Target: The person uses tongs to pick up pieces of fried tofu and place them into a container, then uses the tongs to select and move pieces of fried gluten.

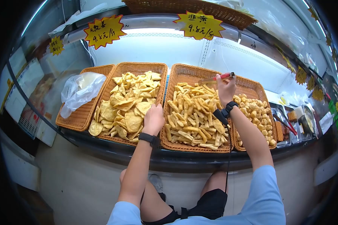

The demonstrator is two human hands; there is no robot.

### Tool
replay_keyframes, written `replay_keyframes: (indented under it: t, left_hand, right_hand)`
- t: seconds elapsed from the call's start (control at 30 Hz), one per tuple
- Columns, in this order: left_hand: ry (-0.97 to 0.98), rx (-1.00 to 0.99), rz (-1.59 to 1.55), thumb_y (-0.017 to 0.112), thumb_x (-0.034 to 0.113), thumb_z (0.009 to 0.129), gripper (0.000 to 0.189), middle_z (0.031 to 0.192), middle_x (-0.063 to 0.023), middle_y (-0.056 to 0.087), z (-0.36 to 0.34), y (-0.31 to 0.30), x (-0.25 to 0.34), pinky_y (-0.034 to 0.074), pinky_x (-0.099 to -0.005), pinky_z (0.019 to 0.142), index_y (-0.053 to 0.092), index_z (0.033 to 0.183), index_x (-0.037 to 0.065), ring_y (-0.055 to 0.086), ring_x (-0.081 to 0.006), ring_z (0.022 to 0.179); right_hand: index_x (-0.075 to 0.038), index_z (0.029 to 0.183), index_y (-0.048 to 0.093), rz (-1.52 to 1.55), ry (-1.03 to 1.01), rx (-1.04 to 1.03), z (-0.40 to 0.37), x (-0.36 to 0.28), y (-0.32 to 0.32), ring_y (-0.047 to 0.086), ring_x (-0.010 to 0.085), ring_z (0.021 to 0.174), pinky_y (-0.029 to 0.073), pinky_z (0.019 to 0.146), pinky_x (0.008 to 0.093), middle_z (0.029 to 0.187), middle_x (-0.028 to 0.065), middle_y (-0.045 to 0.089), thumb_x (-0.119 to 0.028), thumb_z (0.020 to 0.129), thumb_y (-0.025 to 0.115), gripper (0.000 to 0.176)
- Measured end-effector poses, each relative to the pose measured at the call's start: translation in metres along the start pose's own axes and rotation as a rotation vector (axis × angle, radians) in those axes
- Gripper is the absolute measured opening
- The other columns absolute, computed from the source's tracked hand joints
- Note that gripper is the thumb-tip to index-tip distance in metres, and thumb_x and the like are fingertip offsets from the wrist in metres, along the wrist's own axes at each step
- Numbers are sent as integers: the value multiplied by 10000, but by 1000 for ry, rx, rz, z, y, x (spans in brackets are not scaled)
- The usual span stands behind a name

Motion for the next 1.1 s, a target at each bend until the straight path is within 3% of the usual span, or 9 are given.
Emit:
replay_keyframes:
  t: [0.1, 0.23, 0.43, 0.63, 0.77, 0.8, 0.9, 1.07, 1.1]
  left_hand:
    - [11, 15, -15, 634, -10, 808, 201, 1035, -249, 607, 2, 3, -5, 548, -473, 838, 598, 1005, -24, 653, -420, 967]
    - [1, 12, -24, 614, 6, 827, 169, 1039, -253, 604, 7, 7, -10, 542, -484, 834, 602, 993, -23, 650, -431, 959]
    - [4, 43, -39, 585, 31, 865, 135, 1035, -249, 601, 5, -4, 0, 530, -494, 843, 616, 985, -23, 643, -423, 971]
    - [84, 261, -218, 606, 79, 891, 265, 1037, -187, 636, -4, -18, 26, 526, -463, 820, 669, 1131, -14, 648, -386, 936]
    - [112, 334, -371, 609, 67, 904, 208, 929, -134, 653, -18, -23, 48, 525, -383, 714, 704, 1073, -9, 657, -282, 771]
    - [206, 405, -384, 608, 35, 906, 170, 884, -111, 645, -22, -26, 55, 512, -335, 642, 708, 1039, -3, 629, -225, 688]
    - [259, 383, -451, 623, 12, 900, 132, 860, -97, 642, -33, -32, 75, 496, -309, 594, 705, 1002, 2, 613, -193, 662]
    - [411, 360, -549, 640, -30, 875, 102, 858, -80, 649, -61, -29, 113, 483, -272, 569, 694, 954, 5, 601, -155, 615]
    - [428, 320, -554, 641, -33, 870, 105, 860, -81, 651, -72, -24, 119, 484, -272, 570, 694, 952, 4, 601, -156, 617]
  right_hand:
    - [-61, 991, 545, -184, 61, 8, 8, 3, -15, 690, 280, 853, 527, 823, 401, 885, 111, 679, -276, 875, 759, 326]
    - [-44, 1009, 550, -98, 112, -27, 12, -11, -42, 702, 264, 910, 542, 846, 364, 892, 105, 681, -278, 898, 734, 317]
    - [-14, 1220, 487, 289, 195, 41, 13, -70, -130, 635, 217, 1065, 561, 886, 326, 1257, 160, 562, -286, 919, 744, 480]
    - [-53, 1287, 466, 499, 240, 195, -69, -101, -250, 592, 183, 1164, 551, 907, 323, 1323, 135, 561, -216, 986, 641, 385]
    - [-33, 1323, 415, 426, 247, 270, -154, -108, -282, 502, 293, 1302, 454, 1097, 450, 1395, 210, 481, -126, 975, 617, 413]
    - [-25, 1321, 411, 362, 213, 295, -173, -109, -289, 497, 303, 1308, 421, 1125, 467, 1393, 218, 479, -120, 961, 628, 431]
    - [-27, 1314, 397, 255, 188, 349, -216, -118, -303, 500, 360, 1301, 360, 1169, 492, 1373, 266, 472, -138, 907, 690, 513]
    - [-73, 1297, 396, 265, 91, 174, -228, -127, -322, 546, 350, 1253, 578, 915, 342, 1359, 293, 476, -146, 857, 760, 576]
    - [-78, 1300, 398, 248, 52, 207, -225, -125, -326, 549, 347, 1250, 602, 791, 275, 1357, 293, 478, -153, 842, 780, 601]
Point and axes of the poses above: each hand's wrist, its own z-axis towards the middle knuckle, its own y-axis out of the palm, x = y × z, the point moved 3 cm from there along z, towards the middle knuckle
